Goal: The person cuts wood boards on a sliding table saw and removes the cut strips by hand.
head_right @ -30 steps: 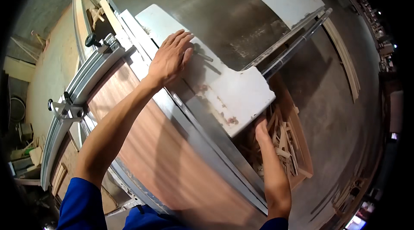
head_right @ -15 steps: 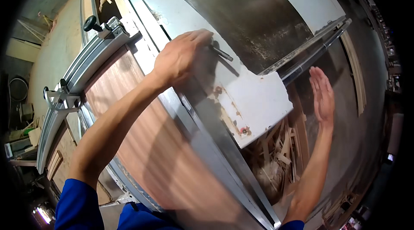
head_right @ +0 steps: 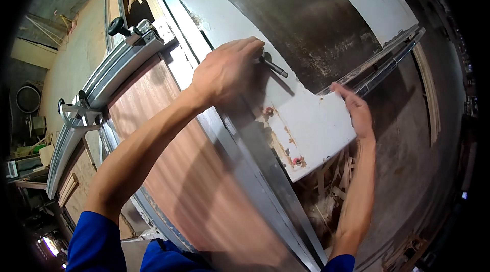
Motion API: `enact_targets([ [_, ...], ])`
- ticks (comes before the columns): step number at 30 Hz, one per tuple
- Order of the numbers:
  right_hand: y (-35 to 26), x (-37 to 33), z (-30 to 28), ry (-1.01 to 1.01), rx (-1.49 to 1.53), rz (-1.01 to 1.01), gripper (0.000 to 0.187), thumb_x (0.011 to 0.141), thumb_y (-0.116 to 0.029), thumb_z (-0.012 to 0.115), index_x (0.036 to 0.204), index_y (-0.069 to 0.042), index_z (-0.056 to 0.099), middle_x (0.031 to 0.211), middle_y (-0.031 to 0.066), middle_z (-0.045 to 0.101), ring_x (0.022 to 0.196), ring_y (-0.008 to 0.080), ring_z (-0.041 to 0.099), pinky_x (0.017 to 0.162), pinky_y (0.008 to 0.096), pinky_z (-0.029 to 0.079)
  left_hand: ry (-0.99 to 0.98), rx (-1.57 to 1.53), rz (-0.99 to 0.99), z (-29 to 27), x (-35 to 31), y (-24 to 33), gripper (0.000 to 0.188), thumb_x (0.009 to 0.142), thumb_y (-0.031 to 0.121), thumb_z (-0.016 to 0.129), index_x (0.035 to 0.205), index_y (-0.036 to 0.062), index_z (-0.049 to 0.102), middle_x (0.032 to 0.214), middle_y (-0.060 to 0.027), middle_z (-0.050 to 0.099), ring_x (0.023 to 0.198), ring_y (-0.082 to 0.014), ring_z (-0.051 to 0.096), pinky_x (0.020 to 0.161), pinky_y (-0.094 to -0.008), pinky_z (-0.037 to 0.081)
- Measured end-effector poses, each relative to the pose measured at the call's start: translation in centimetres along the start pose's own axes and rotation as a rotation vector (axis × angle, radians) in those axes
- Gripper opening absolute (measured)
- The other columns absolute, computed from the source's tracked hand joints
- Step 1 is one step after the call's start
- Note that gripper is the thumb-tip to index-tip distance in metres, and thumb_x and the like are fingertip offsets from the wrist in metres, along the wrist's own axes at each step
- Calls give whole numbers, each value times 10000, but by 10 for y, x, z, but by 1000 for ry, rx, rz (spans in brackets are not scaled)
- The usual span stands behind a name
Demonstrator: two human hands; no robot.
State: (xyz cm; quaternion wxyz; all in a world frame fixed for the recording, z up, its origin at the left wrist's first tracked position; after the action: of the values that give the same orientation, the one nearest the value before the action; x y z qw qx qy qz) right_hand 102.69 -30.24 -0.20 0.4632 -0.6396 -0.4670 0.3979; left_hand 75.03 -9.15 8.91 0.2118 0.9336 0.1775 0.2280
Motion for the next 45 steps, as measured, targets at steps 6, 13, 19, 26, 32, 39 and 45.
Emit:
enact_targets([
  [6,-13,7,-68,281,422,-79,489,1061,-233,487,1463,37,419,1515,155,450,1421,274,415,1223,393,292,-13,2,-25,1,1,-1,391,890,144,533,1254,6,561,1191,-158,628,1135,-354,603,990,-404,484],
  [13,4,8,-4,85,392,55,472,1042,-265,543,1402,37,509,1388,147,584,1322,244,524,1152,366,370,-3,-15,23,-1,0,-1,397,891,182,520,1247,7,542,1176,-168,622,1125,-360,602,987,-417,477],
  [19,-10,9,-58,313,437,-52,461,1057,-222,506,1436,37,462,1465,160,505,1357,243,489,1200,382,322,-71,-5,-26,2,0,-2,420,885,191,523,1267,17,527,1218,-165,613,1170,-354,583,1003,-417,465],
  [26,0,9,-22,116,333,54,513,1035,-300,544,1409,47,489,1407,152,564,1314,231,532,1159,371,377,-42,-2,-11,1,-2,-1,429,870,178,522,1273,29,524,1221,-160,611,1171,-354,582,1006,-416,463],
  [32,-1,2,-38,258,343,18,439,1062,-259,491,1394,28,509,1368,131,593,1281,230,557,1146,361,389,-87,7,-13,2,2,-1,452,855,146,523,1293,35,519,1245,-158,608,1177,-348,582,1004,-415,467],
  [39,9,-63,-36,728,369,86,373,1046,-191,463,1356,10,515,1270,122,607,1130,196,597,1023,302,445,-9,-32,-27,5,0,-8,446,834,138,599,1261,20,553,1249,-179,607,1174,-381,569,1007,-430,463],
  [45,94,-159,48,981,366,319,478,1059,-359,387,1396,-38,496,1383,79,533,1281,217,487,1086,353,365,-34,-20,-66,-3,-2,4,514,823,52,571,1331,-11,518,1350,-175,563,1244,-345,532,1063,-409,430],
])
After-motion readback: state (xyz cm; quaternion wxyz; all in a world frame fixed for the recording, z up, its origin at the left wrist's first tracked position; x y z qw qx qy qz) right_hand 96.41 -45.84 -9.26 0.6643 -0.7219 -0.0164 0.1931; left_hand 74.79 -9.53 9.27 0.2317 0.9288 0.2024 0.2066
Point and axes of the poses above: each hand's wrist, its own x-axis towards the middle knuckle, its own z-axis out of the palm, y = z × x, the point moved 7 cm from there along x, towards the middle knuckle
